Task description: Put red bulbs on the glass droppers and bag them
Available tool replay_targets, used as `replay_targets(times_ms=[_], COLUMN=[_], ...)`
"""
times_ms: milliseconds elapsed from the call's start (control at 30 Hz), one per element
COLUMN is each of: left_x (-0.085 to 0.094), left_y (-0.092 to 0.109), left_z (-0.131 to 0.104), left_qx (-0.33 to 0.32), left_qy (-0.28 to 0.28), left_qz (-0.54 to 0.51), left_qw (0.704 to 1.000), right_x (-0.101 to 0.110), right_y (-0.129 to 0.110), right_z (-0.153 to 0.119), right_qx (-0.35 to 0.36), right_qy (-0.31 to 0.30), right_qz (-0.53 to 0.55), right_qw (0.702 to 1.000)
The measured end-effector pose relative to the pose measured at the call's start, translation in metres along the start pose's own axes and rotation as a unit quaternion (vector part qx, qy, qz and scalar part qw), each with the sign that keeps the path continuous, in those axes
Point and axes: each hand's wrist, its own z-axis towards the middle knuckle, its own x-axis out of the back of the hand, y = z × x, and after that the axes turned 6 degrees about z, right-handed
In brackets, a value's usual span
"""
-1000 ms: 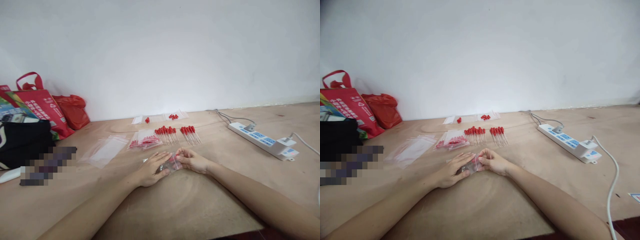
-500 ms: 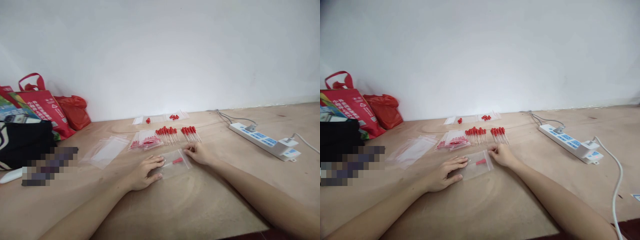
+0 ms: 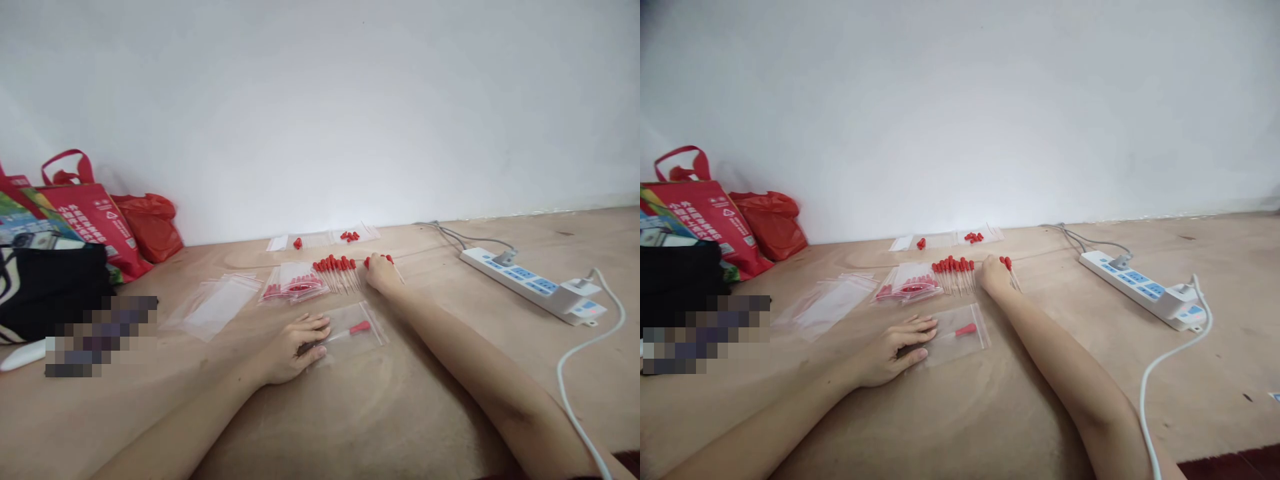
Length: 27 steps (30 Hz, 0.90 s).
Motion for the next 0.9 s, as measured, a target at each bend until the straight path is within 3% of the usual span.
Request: replay_targets(times_ms=[133,267,367,467,567,733,800,900], left_x=[-0.001,0.0,0.001,0.002,0.003,0.005,0.006,0.005], left_y=[-0.002,-0.001,0.0,0.002,0.003,0.008,0.01,0.01], left_z=[0.0,0.0,0.0,0.001,0.001,0.001,0.001,0.0], left_qx=[-0.009,-0.012,-0.006,-0.001,0.002,0.019,0.028,0.03], left_qy=[0.006,0.004,0.001,0.002,-0.001,0.001,0.007,0.006], left_qz=[-0.009,-0.014,-0.012,-0.01,-0.004,0.002,0.005,0.01], left_qw=[1.0,1.0,1.0,1.0,1.0,1.0,1.0,0.999], right_x=[0.004,0.013,0.015,0.011,0.007,0.002,0.002,0.001], right_y=[-0.002,0.017,0.035,0.043,0.039,0.023,0.021,0.024], right_z=[-0.004,-0.02,-0.041,-0.058,-0.066,-0.075,-0.079,-0.083], right_qx=[0.021,0.078,0.06,-0.002,-0.065,-0.127,-0.125,-0.088], right_qy=[0.03,0.026,-0.014,-0.012,-0.003,-0.063,-0.086,-0.122], right_qz=[0.044,0.226,0.398,0.506,0.572,0.662,0.673,0.656], right_qw=[0.998,0.971,0.915,0.863,0.818,0.736,0.724,0.74])
